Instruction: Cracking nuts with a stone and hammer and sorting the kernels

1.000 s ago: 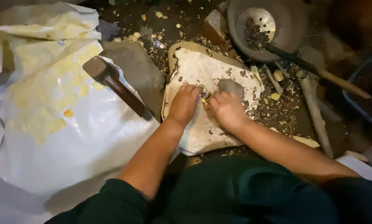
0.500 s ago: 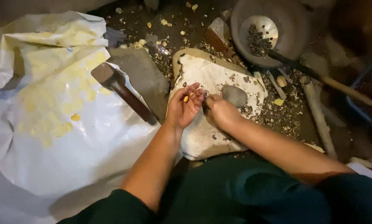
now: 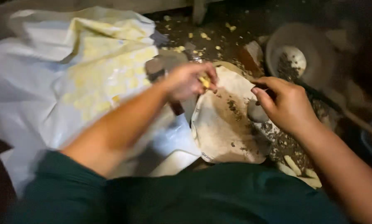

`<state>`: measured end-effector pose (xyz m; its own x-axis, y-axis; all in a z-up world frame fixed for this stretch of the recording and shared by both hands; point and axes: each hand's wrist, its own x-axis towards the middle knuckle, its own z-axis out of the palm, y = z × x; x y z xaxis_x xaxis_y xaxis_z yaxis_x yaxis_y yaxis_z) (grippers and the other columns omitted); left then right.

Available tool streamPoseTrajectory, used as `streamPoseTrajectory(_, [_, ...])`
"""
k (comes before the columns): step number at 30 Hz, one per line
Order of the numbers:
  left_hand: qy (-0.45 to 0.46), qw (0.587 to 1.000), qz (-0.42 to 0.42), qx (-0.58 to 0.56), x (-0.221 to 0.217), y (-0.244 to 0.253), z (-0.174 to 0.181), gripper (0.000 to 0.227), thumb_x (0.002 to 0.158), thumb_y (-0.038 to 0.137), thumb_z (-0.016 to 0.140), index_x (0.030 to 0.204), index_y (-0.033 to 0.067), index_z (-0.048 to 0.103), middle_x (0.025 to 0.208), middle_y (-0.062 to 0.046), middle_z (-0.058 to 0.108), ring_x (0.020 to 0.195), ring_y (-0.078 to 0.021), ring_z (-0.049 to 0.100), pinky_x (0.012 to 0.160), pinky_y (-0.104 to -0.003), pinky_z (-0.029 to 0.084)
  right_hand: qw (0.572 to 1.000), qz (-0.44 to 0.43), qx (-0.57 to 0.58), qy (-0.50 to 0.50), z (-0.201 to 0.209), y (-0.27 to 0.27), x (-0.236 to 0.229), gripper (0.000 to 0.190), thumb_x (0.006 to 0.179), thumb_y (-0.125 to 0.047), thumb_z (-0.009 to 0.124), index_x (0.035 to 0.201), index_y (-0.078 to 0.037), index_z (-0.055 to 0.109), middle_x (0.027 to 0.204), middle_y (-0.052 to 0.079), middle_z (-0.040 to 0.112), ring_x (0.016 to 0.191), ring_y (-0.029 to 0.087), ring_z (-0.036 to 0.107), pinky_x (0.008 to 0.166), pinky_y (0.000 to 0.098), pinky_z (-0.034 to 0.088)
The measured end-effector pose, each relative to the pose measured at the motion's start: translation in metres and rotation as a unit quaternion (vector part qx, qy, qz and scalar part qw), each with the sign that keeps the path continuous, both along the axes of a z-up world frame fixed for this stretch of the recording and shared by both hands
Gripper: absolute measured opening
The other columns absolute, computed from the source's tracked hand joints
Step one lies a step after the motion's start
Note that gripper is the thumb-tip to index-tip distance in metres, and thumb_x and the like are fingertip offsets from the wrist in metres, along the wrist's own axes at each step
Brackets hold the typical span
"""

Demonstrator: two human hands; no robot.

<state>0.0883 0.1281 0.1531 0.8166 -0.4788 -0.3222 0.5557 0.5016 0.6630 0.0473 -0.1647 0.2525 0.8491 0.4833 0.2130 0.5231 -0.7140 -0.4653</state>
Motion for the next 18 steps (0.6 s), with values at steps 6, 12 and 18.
streamPoseTrajectory(6, [0.029,0.957,0.238,0.165,-0.098,0.221,0.026,0.019,0.103,0.027,0.058,0.112,0.0121,0.067,0.103,-0.010,0.077,0.084,-0.0170,0.079,0.046,-0.009,0.043,0.970,0.138,-0.144,0.136,-0.008,0.122,-0.007,0.020,0.093,-0.027,0.067,0.103,-0.010,0.073,0.097,0.019,0.077,0.096,0.040,0.074,0.082,0.0516,0.057])
streamPoseTrajectory(12, [-0.285,0.666,0.309,0.617,-0.160,0.278,-0.159,0.020,0.105,0.013,0.055,0.114,0.0058,0.071,0.109,-0.019,0.070,0.116,-0.0387,0.063,0.105,-0.047,0.044,0.945,0.035,-0.222,0.239,-0.122,0.263,0.029,0.058,0.091,-0.046,0.072,0.122,0.000,0.055,0.117,0.025,0.066,0.118,0.042,0.066,0.094,0.0516,0.055])
streamPoseTrajectory(18, [-0.343,0.432,0.262,0.792,-0.180,0.254,-0.143,0.026,0.094,0.021,0.074,0.119,0.0242,0.071,0.102,-0.001,0.063,0.103,-0.0254,0.063,0.082,-0.039,0.052,0.961,-0.108,-0.086,0.240,-0.169,0.277,0.025,0.072,0.094,-0.055,0.067,0.137,0.001,0.053,0.132,0.028,0.060,0.126,0.047,0.057,0.104,0.0608,0.048])
